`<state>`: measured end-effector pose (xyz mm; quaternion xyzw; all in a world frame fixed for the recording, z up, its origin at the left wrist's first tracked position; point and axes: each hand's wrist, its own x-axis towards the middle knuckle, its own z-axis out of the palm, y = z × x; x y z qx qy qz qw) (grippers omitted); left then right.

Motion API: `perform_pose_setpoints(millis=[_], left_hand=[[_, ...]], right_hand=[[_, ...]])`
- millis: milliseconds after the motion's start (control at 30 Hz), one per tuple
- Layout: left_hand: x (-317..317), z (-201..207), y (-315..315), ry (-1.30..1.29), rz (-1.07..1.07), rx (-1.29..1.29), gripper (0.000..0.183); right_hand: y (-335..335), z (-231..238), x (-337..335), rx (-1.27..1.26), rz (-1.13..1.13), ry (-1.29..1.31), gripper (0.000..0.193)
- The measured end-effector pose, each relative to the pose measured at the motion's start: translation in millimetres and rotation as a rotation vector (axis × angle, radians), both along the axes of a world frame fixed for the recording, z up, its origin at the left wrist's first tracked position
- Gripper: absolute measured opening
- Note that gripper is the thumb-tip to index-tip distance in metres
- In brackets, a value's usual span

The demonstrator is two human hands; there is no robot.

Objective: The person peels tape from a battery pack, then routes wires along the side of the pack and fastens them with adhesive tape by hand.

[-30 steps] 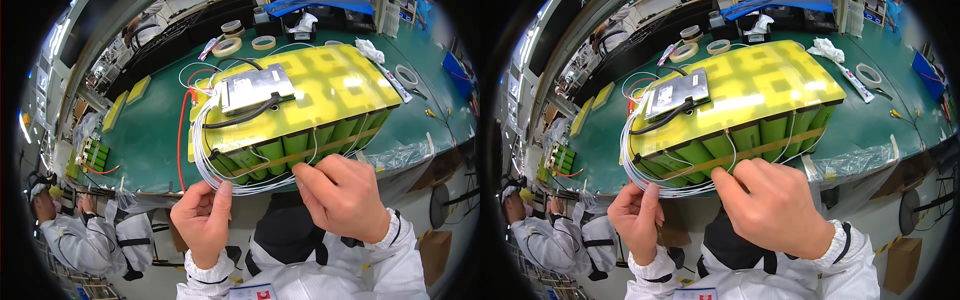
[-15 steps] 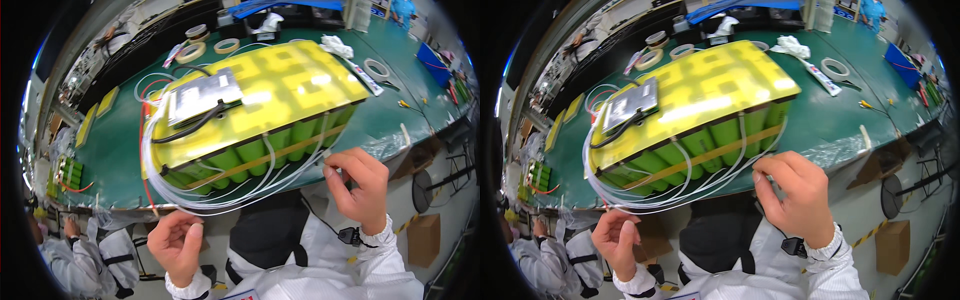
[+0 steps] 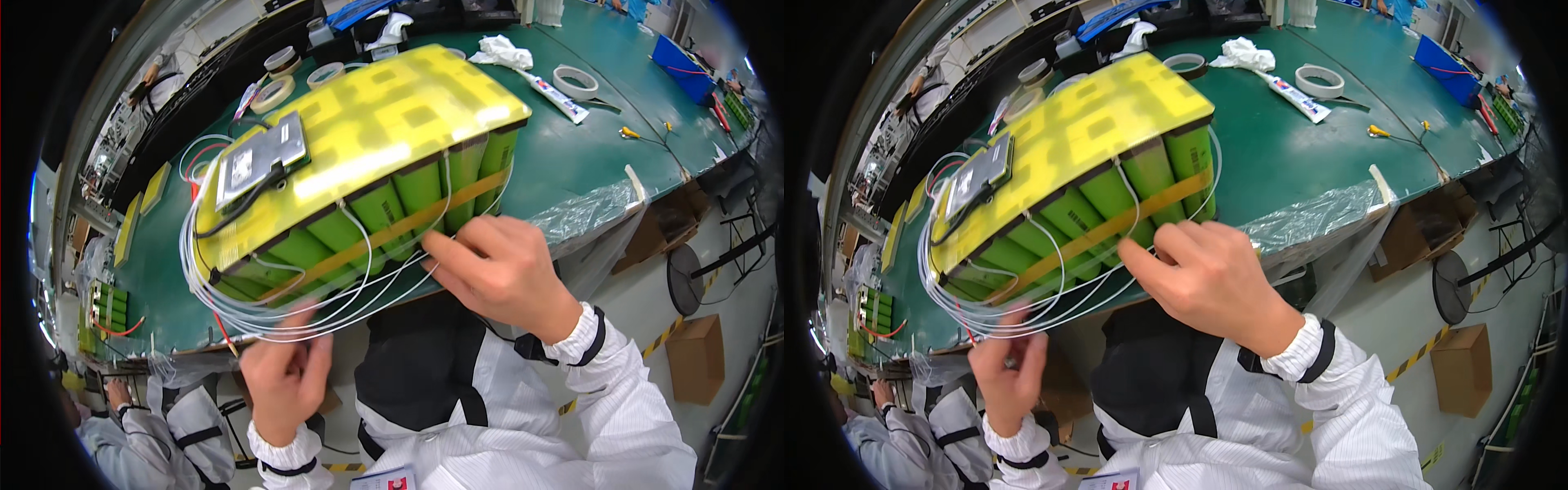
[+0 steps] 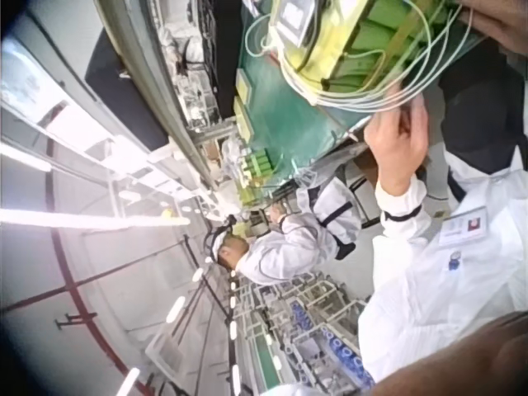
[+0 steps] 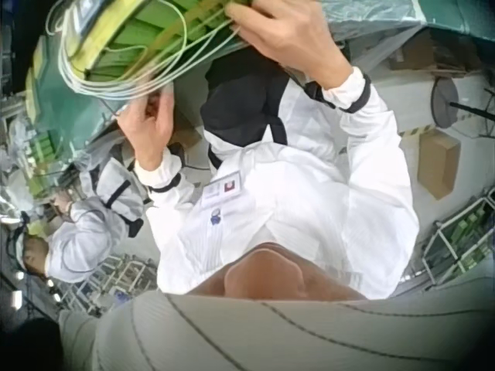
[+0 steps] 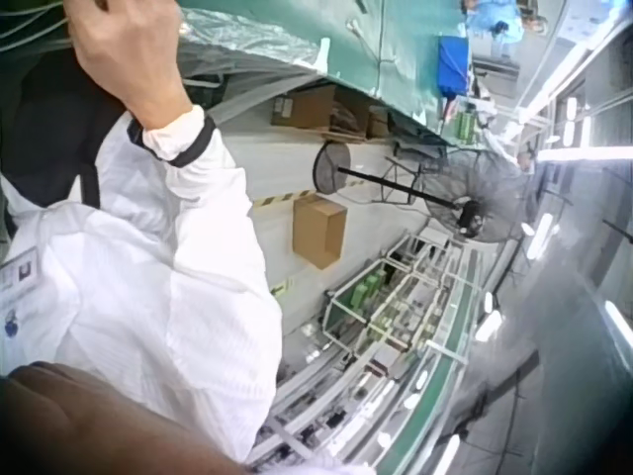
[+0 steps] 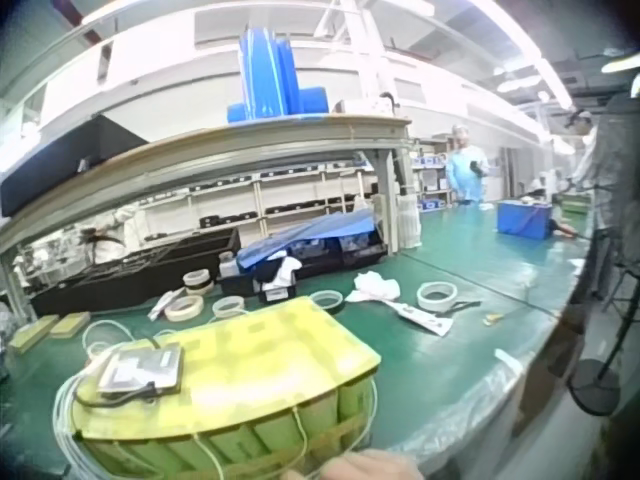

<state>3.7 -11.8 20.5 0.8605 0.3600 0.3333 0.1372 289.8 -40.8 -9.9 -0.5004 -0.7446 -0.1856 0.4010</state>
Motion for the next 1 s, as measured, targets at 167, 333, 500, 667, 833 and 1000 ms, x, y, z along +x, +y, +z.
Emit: perform_pose_setpoints(millis=[167,333,500,667,833,1000], left_hand=[[1,19,1,-0.261,0.098,-0.039,0.044],[7,36,-4,-0.403,0.051,-0.121,0.025],[-5,24,-2,-0.195,0.156,0.079,0.027],[-4,16,-4,-0.337,0.102,0.031,0.022],[-15,10,-3,-0.441,0.091,-0.002,0.015],[-33,-3,-1,-0.423,0.156,0.078,0.013]], right_hand=[[6,11,-8,0.037,0.077,-0.014,0.022],[-3,28,-23,0.066,0.160,0.051,0.023],[-6,41,-32,-0.110,0.216,0.082,0.036],[-6,37,-63,-0.040,0.047,-0.089,0.060],[14,15,-71,0.003,0.064,-0.041,0.053],[17,11,-58,0.261,0.011,0.395,0.039]])
